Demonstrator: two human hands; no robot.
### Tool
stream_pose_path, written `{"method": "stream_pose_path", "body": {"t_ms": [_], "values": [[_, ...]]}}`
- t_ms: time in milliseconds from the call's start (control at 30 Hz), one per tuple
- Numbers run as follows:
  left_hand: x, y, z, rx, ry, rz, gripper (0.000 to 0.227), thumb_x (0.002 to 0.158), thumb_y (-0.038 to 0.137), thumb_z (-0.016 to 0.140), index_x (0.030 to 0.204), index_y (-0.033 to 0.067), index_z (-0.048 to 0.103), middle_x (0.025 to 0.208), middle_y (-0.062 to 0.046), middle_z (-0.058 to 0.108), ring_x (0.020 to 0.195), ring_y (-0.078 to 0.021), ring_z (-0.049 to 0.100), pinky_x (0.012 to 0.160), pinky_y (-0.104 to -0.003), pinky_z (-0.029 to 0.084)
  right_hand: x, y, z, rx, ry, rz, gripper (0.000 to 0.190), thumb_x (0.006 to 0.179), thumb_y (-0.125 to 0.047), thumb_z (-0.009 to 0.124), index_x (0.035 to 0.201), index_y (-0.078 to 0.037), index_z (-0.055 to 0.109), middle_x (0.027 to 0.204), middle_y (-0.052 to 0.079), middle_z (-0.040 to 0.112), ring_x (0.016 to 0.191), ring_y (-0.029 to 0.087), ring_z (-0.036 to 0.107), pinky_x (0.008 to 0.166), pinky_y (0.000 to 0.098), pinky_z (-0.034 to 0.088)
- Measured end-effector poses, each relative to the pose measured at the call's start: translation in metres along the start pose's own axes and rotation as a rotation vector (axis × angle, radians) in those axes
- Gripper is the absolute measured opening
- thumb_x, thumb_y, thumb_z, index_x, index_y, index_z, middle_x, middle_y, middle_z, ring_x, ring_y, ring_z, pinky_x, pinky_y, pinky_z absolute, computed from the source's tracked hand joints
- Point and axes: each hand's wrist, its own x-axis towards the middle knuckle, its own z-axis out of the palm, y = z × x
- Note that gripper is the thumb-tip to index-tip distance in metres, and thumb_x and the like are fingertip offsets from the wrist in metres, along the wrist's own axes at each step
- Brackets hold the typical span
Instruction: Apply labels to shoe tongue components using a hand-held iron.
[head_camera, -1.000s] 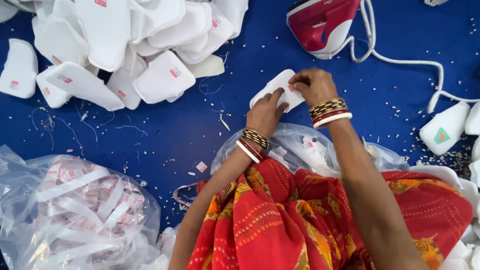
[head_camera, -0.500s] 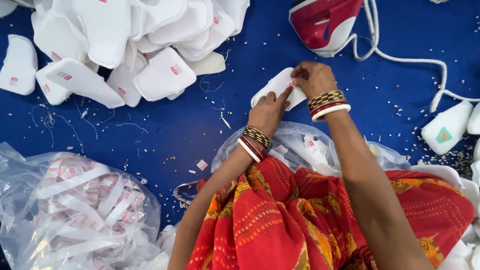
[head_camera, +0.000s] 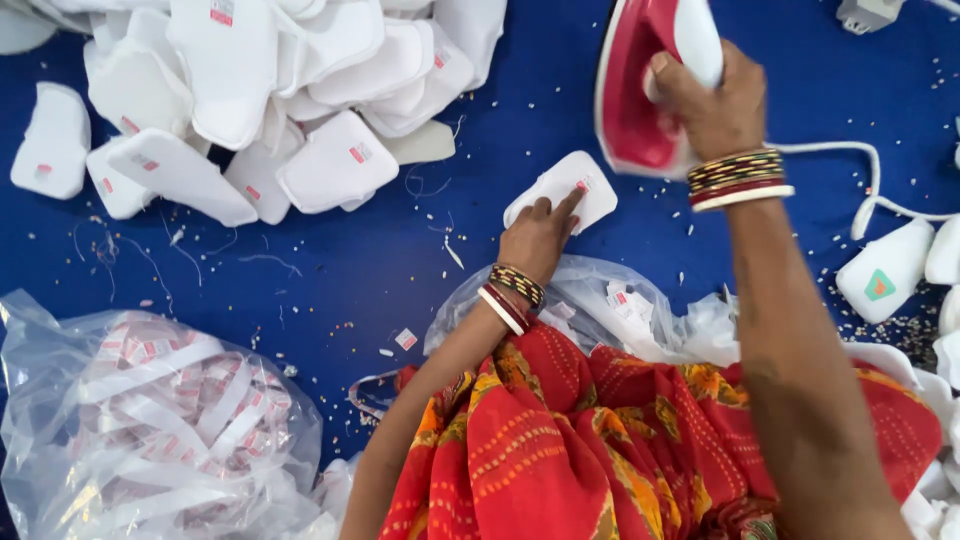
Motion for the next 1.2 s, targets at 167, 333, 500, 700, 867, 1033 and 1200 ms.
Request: {"method": "stream_pose_path", "body": {"t_ms": [167, 333, 500, 700, 867, 1033, 1200], "values": [[-0.001, 0.001, 0.001, -0.037, 0.010, 0.023, 0.043, 0.101, 0.033, 0.060, 0.144, 0.0320, 0.056, 0.095, -0.008, 0.065, 0.082, -0.0271, 0.068, 0.062, -0.042, 0.059, -0.021, -0.004, 0.007, -1.009, -0.313, 0.220, 0.071, 0.094, -0.064, 0.070, 0.112, 0.004, 0.073, 0.092, 0.029, 0.073, 0.075, 0.039, 0.074, 0.063, 0.0492, 0.059], [-0.003, 0.001, -0.007, -0.033, -0.012, 0.028, 0.045, 0.100, 0.031, 0.060, 0.144, 0.0317, 0.056, 0.090, -0.009, 0.063, 0.080, -0.0279, 0.068, 0.062, -0.043, 0.057, -0.041, 0.001, 0.027, -1.098, -0.367, 0.175, 0.074, 0.092, -0.066, 0.068, 0.107, 0.005, 0.075, 0.093, 0.031, 0.073, 0.087, 0.044, 0.073, 0.078, 0.0512, 0.059], [-0.006, -0.001, -0.017, -0.081, -0.036, 0.014, 0.038, 0.098, 0.030, 0.063, 0.136, 0.0288, 0.063, 0.089, -0.010, 0.065, 0.081, -0.0298, 0.068, 0.065, -0.044, 0.056, -0.023, 0.000, 0.036, -1.100, -0.322, 0.229, 0.074, 0.089, -0.066, 0.069, 0.108, 0.005, 0.073, 0.090, 0.033, 0.072, 0.086, 0.047, 0.071, 0.076, 0.0532, 0.058], [-0.014, -0.006, -0.025, -0.283, 0.095, 0.026, 0.026, 0.095, 0.029, 0.070, 0.118, 0.0177, 0.068, 0.094, -0.010, 0.072, 0.084, -0.0309, 0.069, 0.073, -0.044, 0.056, -0.025, -0.014, 0.032, -1.012, -0.223, 0.192, 0.070, 0.090, -0.066, 0.068, 0.101, 0.002, 0.077, 0.091, 0.033, 0.071, 0.087, 0.046, 0.071, 0.081, 0.0518, 0.058], [-0.013, -0.011, -0.016, -0.281, 0.001, -0.138, 0.036, 0.091, 0.035, 0.076, 0.117, 0.0153, 0.061, 0.080, -0.012, 0.070, 0.074, -0.0320, 0.068, 0.063, -0.045, 0.053, -0.059, -0.034, 0.050, -0.988, -0.379, 0.323, 0.070, 0.089, -0.066, 0.065, 0.106, 0.001, 0.073, 0.089, 0.029, 0.073, 0.084, 0.044, 0.073, 0.076, 0.0525, 0.059], [-0.007, -0.010, -0.017, -0.256, -0.044, -0.194, 0.061, 0.087, 0.041, 0.078, 0.131, 0.0109, 0.047, 0.077, -0.018, 0.070, 0.072, -0.0371, 0.070, 0.063, -0.048, 0.054, -0.031, -0.028, 0.059, -1.011, -0.374, 0.271, 0.069, 0.090, -0.065, 0.065, 0.101, 0.002, 0.077, 0.093, 0.029, 0.073, 0.090, 0.044, 0.073, 0.083, 0.0505, 0.059], [-0.007, -0.005, -0.030, -0.151, -0.050, -0.290, 0.086, 0.079, 0.052, 0.083, 0.138, 0.0069, 0.039, 0.090, -0.025, 0.072, 0.082, -0.0439, 0.071, 0.066, -0.051, 0.057, -0.033, -0.018, 0.051, -0.930, -0.320, 0.209, 0.064, 0.090, -0.060, 0.066, 0.102, 0.002, 0.077, 0.093, 0.030, 0.072, 0.090, 0.044, 0.073, 0.085, 0.0494, 0.058]]}}
